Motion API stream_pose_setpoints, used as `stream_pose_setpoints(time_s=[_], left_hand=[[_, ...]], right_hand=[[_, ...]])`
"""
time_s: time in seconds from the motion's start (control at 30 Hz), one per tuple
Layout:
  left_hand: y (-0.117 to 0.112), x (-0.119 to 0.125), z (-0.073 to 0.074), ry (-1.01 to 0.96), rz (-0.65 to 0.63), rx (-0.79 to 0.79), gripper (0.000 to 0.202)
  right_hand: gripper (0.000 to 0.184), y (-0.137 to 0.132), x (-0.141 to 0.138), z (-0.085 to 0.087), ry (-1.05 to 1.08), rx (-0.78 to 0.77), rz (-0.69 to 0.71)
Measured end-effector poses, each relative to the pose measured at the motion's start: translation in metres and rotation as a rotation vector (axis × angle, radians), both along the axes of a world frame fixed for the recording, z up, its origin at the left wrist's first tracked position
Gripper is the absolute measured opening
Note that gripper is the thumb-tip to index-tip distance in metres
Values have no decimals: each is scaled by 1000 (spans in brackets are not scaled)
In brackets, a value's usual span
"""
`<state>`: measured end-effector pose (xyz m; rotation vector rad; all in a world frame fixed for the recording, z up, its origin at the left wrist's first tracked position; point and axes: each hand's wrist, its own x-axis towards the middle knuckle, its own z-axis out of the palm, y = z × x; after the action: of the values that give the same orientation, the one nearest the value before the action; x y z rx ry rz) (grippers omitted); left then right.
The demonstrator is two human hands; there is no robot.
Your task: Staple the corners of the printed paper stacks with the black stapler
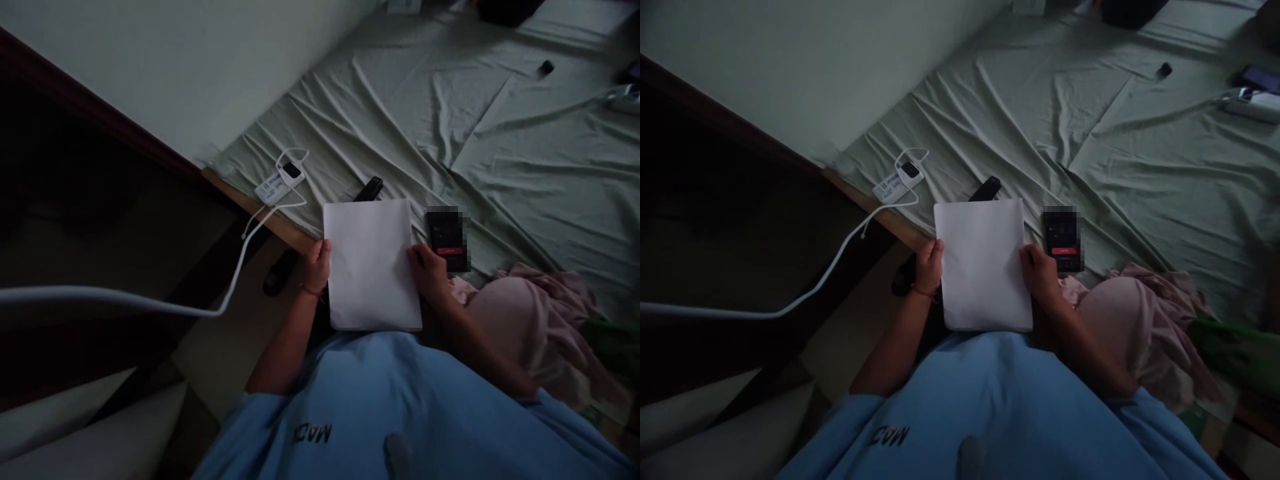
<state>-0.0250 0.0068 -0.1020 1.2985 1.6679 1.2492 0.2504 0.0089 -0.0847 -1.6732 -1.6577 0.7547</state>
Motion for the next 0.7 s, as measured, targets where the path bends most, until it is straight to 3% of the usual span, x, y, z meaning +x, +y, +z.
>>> stream_pose_setpoints(time_s=[0.2,0.53,0.7], left_hand=[[-16,4,13,69,-39,-28,51],[-32,2,8,64,-68,-136,46],[-34,-1,11,-140,5,-151,47]], right_hand=[[34,-5,3,12,33,-52,14],[32,-13,1,27,-77,-206,48],[34,-18,0,30,245,-317,35]])
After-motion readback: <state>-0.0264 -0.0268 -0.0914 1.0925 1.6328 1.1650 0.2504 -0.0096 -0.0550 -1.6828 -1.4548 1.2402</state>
